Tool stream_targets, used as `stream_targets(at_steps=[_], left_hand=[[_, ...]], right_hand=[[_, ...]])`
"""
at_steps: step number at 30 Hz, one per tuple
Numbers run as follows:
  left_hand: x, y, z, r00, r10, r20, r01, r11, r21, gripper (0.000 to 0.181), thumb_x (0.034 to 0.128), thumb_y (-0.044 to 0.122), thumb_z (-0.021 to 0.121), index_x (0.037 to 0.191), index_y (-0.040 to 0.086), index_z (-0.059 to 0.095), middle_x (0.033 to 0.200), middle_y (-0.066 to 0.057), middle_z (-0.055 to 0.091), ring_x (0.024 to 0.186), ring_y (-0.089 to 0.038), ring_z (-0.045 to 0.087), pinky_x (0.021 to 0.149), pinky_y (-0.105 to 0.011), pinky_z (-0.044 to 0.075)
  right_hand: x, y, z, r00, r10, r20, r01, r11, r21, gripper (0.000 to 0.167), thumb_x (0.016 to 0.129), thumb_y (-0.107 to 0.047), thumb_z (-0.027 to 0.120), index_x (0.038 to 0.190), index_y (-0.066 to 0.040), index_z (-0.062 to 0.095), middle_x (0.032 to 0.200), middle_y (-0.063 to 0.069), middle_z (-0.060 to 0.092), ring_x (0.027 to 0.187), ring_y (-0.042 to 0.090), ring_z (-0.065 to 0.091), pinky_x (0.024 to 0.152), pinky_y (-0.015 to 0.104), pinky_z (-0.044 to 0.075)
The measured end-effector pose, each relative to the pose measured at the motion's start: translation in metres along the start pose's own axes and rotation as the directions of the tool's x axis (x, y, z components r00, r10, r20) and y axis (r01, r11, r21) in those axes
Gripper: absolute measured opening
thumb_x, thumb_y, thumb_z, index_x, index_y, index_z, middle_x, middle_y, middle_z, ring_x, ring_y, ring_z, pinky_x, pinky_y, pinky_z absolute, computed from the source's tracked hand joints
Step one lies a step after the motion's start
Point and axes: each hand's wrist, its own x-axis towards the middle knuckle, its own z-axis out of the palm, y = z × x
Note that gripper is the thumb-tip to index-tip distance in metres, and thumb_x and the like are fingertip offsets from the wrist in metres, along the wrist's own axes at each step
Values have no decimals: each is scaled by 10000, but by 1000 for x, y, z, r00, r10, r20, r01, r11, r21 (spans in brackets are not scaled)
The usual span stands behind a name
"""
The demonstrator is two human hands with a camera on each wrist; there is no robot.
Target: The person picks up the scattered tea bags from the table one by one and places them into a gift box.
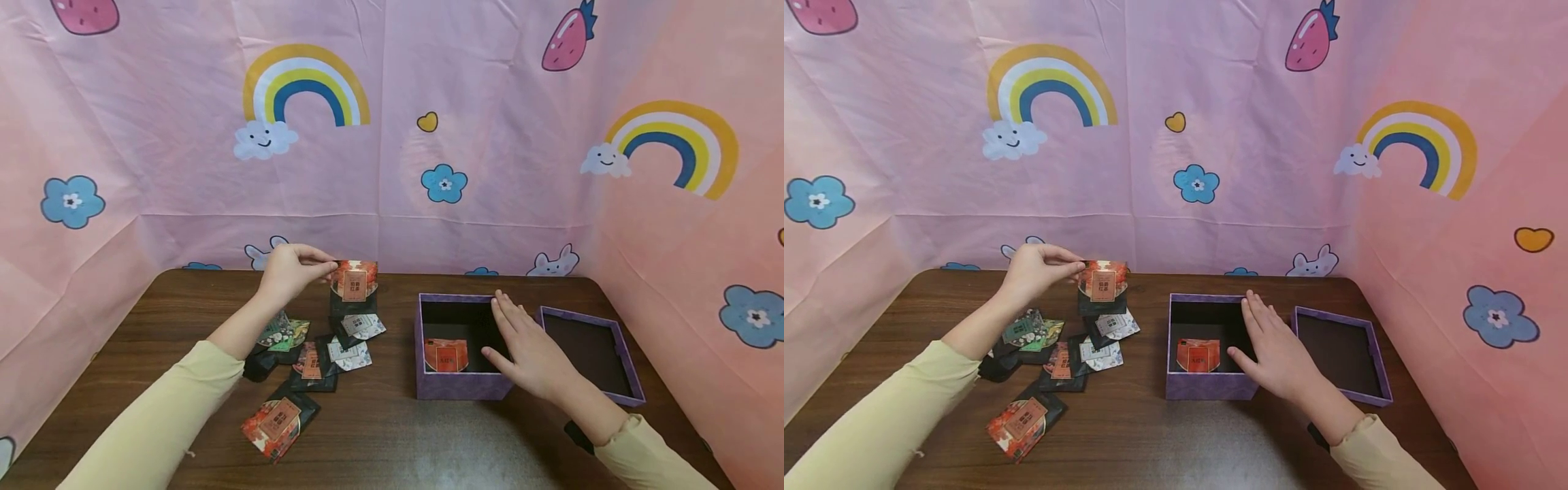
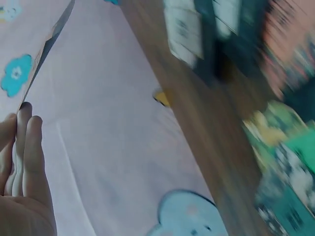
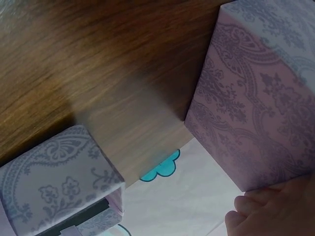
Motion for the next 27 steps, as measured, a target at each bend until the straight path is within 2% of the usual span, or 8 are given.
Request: stream_targets(at_steps=[3,6,12,18,24,27], left_hand=[[4,11,10,1000,-27,12,28,989,-145,219,978,97,778,1113,-74,795,994,-218,816,694,-21,762,699,-244,645],[8,22,23,999,-30,21,34,970,-241,209,978,60,768,1119,-94,785,1012,-240,809,677,-4,749,705,-253,652],[12,42,51,998,-8,65,28,947,-320,191,973,30,762,1110,-102,784,1004,-246,806,671,-21,758,721,-289,662],[12,56,79,994,11,111,29,936,-352,160,962,-7,759,1086,-103,790,978,-256,805,665,-44,748,709,-290,663],[9,63,107,989,27,147,20,950,-312,122,947,3,780,1042,-66,814,944,-226,814,746,-233,808,705,-300,662],[7,66,119,986,32,161,13,962,-273,105,937,34,802,1019,-27,828,926,-196,821,756,-260,810,698,-307,659]], right_hand=[[0,0,0,1000,-2,0,2,1000,1,894,1042,-441,626,1672,36,207,1770,220,164,1627,445,219,1287,642,246],[0,0,0,1000,-2,-1,2,1000,2,894,1043,-439,626,1673,36,205,1770,221,162,1628,443,215,1285,644,247],[0,-1,0,1000,1,-1,-1,1000,2,897,1045,-445,621,1675,35,199,1770,223,162,1630,439,212,1286,642,246],[1,-1,0,1000,8,4,-8,1000,12,897,1049,-445,619,1679,28,190,1775,214,144,1632,440,202,1289,644,237],[0,-1,0,1000,10,5,-10,1000,14,891,1049,-441,620,1676,32,200,1775,214,144,1635,432,203,1289,645,235],[0,-1,0,1000,11,4,-11,1000,18,886,1051,-434,622,1675,33,202,1775,214,146,1634,436,202,1288,646,236]])
